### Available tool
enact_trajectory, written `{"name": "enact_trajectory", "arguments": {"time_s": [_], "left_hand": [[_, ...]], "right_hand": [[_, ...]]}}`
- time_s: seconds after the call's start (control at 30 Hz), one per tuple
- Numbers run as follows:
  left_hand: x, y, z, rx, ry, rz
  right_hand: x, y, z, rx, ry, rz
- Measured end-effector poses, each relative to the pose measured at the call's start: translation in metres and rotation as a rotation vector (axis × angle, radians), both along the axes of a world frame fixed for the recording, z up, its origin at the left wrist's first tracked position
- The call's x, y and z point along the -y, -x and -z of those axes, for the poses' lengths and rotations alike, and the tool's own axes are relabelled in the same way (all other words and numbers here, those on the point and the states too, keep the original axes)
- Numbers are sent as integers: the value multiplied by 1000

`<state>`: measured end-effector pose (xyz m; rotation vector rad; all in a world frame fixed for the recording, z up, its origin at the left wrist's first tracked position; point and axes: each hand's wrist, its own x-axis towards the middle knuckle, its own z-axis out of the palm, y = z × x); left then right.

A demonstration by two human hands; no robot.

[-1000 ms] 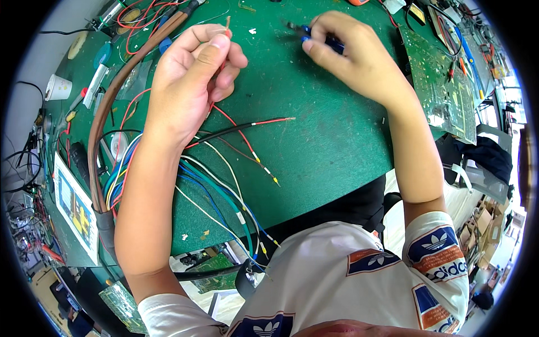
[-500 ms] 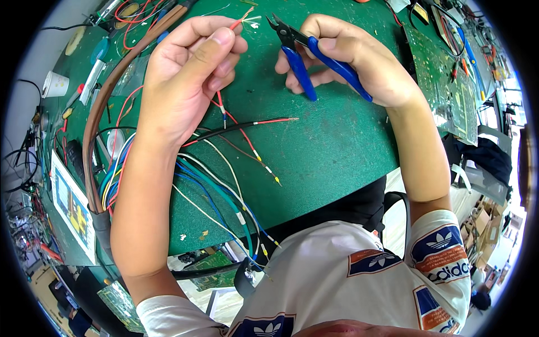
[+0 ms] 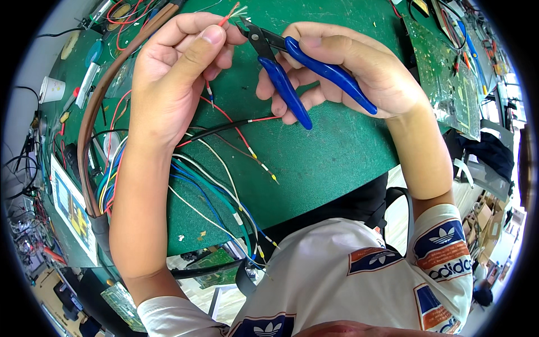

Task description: The person strips insulation from the ends of wires using a wire stripper, twists the exposed copper strands of two wires together, and then prepares to solder the joint using a soldering iron.

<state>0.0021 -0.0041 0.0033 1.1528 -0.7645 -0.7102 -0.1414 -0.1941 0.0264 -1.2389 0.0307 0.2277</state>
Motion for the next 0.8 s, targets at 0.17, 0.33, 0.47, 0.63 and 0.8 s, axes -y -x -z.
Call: {"name": "enact_trajectory", "arguments": {"time_s": [0.17,0.33,0.47,0.63,0.8], "left_hand": [[2,-4,5,-33,51,33],[1,-5,5,-36,53,43],[2,-4,6,-41,63,60],[2,-2,5,-43,46,55],[1,-6,6,-38,49,81]], "right_hand": [[0,2,0,0,9,9],[0,1,2,26,16,6],[0,1,3,43,35,5],[-1,1,2,41,34,9],[0,1,2,54,71,20]]}}
